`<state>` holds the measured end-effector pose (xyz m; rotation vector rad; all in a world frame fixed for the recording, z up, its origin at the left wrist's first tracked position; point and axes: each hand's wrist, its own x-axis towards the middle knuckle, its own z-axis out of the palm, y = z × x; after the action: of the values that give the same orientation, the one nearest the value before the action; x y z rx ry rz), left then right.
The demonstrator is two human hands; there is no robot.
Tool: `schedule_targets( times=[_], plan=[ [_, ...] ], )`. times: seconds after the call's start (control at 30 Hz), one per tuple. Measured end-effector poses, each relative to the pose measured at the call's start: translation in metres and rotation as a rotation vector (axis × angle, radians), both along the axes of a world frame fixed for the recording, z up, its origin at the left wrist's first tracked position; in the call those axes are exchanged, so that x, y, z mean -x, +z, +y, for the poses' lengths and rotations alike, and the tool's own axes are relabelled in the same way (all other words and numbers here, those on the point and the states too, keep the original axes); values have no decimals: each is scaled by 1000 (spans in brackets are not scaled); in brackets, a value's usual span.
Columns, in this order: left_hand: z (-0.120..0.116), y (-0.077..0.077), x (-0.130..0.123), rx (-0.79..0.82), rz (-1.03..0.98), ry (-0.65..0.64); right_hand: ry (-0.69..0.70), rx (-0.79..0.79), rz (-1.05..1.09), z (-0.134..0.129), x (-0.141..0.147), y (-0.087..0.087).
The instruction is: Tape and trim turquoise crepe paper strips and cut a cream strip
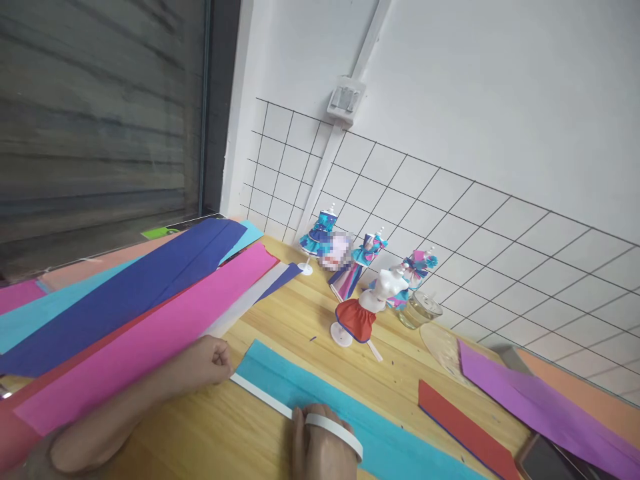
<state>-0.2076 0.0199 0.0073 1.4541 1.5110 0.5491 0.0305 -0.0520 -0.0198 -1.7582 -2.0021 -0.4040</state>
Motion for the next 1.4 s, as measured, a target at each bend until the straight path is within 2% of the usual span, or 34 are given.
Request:
schedule_targets(
  times=[0.23,0.5,0.87,1.4],
  plan=[
    [2,-10,1,-9,40,-2,-16,30,34,-2,2,-1],
    [2,-6,1,-37,69,0,-24,0,-8,2,1,-4],
    [2,-11,1,-61,61,3,-7,-56,-13,2,1,-5],
    [1,-11,0,-48,94,19,-5,-31,1,3,1,-9]
  ],
)
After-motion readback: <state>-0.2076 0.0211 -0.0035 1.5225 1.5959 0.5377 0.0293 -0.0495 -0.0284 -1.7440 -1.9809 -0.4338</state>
